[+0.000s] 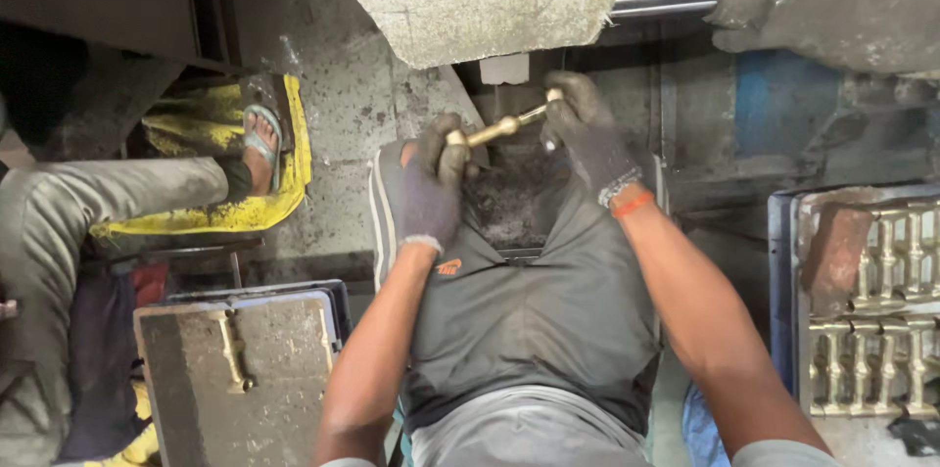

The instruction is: The person sits and repeatedly rubs small brass-colored metal parts against a rotating grinding wheel to smooth or polish their surfaces. After each part is treated, it is placed into a nearby tray. The person handles the parts one at a time, rotating them to expose different sides to the wheel.

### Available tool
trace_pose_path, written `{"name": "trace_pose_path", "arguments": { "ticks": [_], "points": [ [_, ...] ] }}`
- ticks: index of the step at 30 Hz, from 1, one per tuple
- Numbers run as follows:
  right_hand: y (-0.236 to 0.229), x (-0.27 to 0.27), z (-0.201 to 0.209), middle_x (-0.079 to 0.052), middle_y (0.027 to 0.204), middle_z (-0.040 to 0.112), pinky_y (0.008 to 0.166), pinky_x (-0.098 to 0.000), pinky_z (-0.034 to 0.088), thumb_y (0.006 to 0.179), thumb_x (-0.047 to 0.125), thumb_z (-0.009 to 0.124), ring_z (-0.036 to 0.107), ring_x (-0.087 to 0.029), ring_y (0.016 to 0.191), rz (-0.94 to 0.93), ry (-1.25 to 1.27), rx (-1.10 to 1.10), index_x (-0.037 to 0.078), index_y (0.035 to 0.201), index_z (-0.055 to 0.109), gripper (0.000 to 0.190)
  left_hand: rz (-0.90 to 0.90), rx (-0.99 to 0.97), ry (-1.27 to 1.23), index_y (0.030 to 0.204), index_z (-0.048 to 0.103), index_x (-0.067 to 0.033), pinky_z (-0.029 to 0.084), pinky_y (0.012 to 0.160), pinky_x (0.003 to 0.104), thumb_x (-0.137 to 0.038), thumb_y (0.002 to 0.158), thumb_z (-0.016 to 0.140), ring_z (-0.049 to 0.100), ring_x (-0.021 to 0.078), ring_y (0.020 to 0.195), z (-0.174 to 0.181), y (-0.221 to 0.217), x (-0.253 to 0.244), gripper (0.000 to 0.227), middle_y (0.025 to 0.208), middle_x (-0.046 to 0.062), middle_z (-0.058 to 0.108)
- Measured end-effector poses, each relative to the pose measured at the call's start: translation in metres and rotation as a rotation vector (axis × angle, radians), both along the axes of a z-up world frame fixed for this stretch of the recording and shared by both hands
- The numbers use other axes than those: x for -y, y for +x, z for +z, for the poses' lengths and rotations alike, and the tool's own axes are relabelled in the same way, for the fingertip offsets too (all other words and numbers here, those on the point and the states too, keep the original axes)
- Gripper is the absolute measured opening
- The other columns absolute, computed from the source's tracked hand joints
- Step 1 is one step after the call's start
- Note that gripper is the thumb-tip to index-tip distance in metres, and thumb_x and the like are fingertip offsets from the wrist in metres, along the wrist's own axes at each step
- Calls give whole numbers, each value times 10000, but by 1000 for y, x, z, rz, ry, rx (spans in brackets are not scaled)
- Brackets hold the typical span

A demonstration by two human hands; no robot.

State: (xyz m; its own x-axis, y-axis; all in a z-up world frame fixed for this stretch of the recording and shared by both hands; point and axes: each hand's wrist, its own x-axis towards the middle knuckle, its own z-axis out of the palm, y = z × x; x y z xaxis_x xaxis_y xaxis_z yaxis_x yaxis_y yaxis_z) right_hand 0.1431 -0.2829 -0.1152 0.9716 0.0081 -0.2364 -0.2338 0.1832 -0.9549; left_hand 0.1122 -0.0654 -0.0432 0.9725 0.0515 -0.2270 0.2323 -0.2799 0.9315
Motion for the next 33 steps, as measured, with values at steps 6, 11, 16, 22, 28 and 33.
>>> {"name": "trace_pose_path", "arguments": {
  "ticks": [6,11,16,22,28,33],
  "points": [
    [-42,9,57,-181,1108,597,686,-314,538,922,18,699,650,-226,834,153,-887,685,14,1284,521,404,-110,-1,-223,1295,646,-30,506,690,253,-221,1020,585,608,89,764,-18,47,-11,341,981,27,685],
    [-58,-9,65,-190,1169,595,861,-488,511,821,71,746,627,-397,1029,109,-981,781,53,1247,518,483,-137,-78,-305,1236,652,-5,519,645,272,-248,991,584,614,110,711,-29,69,-8,352,938,25,687],
    [-44,-5,41,-100,980,581,725,-339,511,1005,77,608,583,-209,822,228,-591,428,41,1315,541,319,-119,-228,-156,1115,681,21,508,581,368,-329,988,587,616,194,634,-45,78,-3,384,753,80,636],
    [-28,12,-1,-32,845,567,499,-243,361,1037,202,531,449,-55,585,198,151,-242,34,1180,596,230,-222,-137,218,1084,712,-9,525,759,423,-427,1016,525,711,297,802,-85,90,-6,462,827,166,719],
    [-9,13,-3,-39,708,559,384,-242,312,1044,337,553,389,-60,433,220,573,-414,29,1002,619,318,-151,-8,294,1186,695,-47,499,874,434,-441,996,536,688,365,987,-74,87,2,465,1033,205,725],
    [-31,15,26,-63,876,593,548,-272,457,1021,224,575,535,-100,621,46,363,-29,42,1216,590,267,-409,582,308,1253,672,-70,483,1008,449,-227,924,721,637,367,1180,-14,25,-27,367,1262,177,670]
  ]
}}
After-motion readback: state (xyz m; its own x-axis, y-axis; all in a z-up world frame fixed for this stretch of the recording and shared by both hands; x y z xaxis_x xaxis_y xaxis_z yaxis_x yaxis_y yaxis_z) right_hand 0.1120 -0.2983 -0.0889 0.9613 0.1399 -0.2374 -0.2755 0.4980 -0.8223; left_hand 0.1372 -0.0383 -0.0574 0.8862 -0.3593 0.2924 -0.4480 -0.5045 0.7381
